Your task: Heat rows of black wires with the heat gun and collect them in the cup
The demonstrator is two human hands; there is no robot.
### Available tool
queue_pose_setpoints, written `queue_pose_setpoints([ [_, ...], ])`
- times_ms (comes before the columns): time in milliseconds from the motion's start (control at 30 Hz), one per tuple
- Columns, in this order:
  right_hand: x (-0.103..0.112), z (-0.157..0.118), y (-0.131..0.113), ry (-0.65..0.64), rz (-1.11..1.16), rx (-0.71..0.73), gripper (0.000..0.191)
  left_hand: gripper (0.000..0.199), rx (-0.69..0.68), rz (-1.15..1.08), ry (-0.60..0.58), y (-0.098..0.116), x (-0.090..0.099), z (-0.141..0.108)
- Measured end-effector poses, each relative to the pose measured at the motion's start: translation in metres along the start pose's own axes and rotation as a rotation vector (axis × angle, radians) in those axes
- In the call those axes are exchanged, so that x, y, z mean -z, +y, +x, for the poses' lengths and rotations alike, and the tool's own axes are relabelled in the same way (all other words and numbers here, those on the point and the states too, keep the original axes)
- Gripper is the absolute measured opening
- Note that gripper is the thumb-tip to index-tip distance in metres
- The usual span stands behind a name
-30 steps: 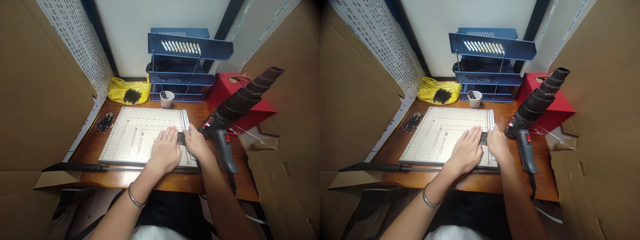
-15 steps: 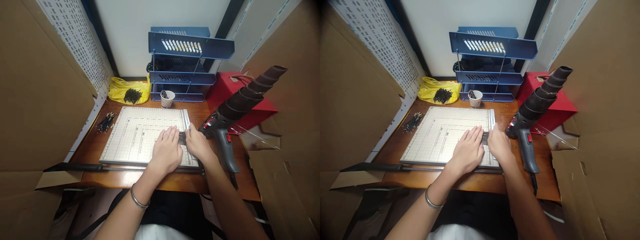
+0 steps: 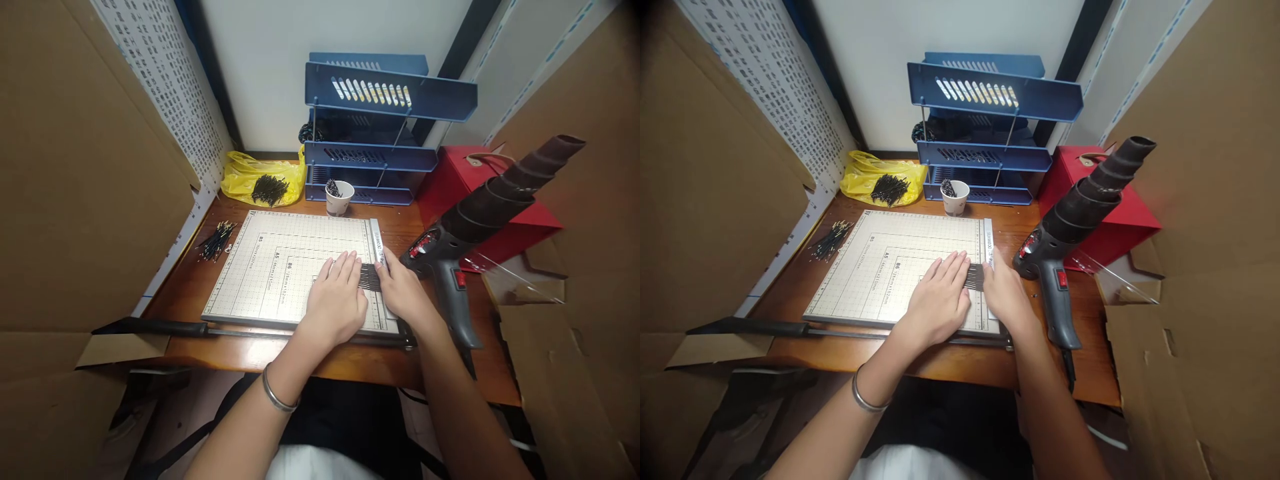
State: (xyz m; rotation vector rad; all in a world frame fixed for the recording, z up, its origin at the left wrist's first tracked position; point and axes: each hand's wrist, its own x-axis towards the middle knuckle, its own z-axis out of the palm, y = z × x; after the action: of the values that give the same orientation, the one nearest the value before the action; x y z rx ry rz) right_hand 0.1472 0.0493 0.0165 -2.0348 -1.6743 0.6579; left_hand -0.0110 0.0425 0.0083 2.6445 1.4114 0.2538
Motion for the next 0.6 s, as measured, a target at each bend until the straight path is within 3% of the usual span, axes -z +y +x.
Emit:
queue_pose_setpoints([
  [167,0.001,-0.007,0.003,0.084,0.034,-0.093,0.057,0.061,0.002,-0.005,-0.001,0.0,-0.001,0.0],
  [433,-0.006,-0.012,-0.005,-0.005,0.075,-0.033,0.047,0.062,0.001,0.004,-0.006,0.0,-0.002,0.001],
  [600,-0.006,-0.022,-0.002,-0.005,0.002,-0.079,0.057,0.062,-0.001,-0.002,-0.013,0.0,-0.001,0.001],
])
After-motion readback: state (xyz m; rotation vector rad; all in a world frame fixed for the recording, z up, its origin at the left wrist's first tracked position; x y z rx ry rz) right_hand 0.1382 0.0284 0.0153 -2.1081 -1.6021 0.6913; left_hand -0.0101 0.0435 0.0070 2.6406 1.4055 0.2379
